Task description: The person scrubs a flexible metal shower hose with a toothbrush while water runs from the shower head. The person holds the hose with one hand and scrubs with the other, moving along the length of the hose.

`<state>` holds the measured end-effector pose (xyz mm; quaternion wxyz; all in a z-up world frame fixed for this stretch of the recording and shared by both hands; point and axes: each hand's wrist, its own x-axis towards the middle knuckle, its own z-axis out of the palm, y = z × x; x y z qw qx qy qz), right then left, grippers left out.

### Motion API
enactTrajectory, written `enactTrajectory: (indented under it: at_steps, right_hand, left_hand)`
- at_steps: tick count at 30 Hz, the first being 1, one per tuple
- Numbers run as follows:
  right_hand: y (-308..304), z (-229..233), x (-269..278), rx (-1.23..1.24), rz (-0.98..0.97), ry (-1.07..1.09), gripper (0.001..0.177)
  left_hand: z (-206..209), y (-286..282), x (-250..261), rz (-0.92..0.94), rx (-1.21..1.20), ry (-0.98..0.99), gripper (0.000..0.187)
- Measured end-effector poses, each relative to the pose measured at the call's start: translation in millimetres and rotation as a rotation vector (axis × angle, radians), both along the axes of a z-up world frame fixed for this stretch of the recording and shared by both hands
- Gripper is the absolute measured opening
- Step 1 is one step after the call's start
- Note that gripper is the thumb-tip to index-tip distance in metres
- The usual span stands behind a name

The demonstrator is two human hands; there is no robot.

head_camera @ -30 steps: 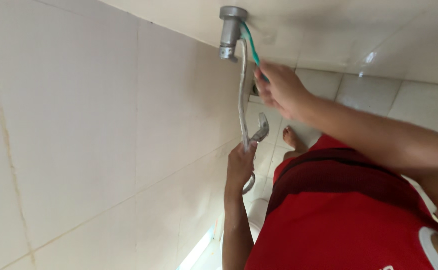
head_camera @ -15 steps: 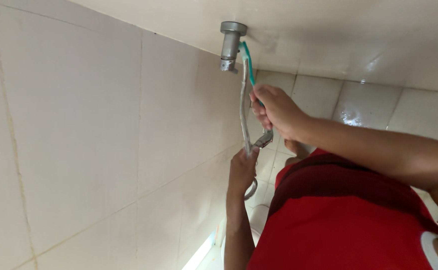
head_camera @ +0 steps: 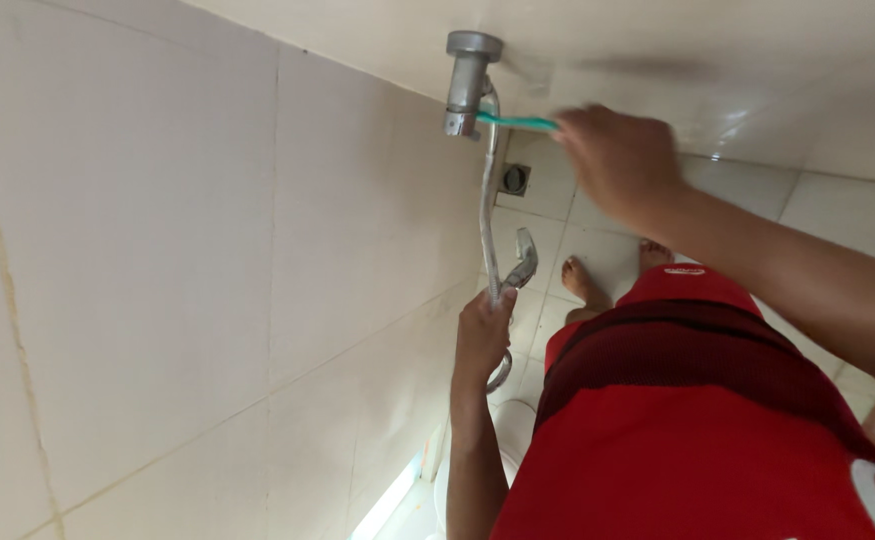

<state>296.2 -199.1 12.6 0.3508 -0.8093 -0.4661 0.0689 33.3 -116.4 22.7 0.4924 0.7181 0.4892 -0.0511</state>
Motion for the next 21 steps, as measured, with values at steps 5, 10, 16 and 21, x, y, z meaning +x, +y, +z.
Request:
enactTrajectory:
  at_steps: [5, 10, 16, 21]
  right_hand:
    - [5, 35, 13, -0.092, -0.049, -0.257, 0.021]
    - [3, 47, 11, -0.147, -0.013, -0.307, 0.023]
    - [5, 52, 22, -0.147, -0.034, -0.378, 0.02]
    - [-2, 36, 22, -0.074, -0.03, -0.453, 0.02]
  left_hand:
    - [4, -1, -1, 0.025, 0.001, -0.018, 0.046]
    - [2, -2, -9, 0.028, -0.005, -0.029, 0.04]
    - [10, 5, 1, 0.046, -0.028, -0.063, 0.04]
    - [19, 5, 1, -0.008, -0.001, -0.065, 0.037]
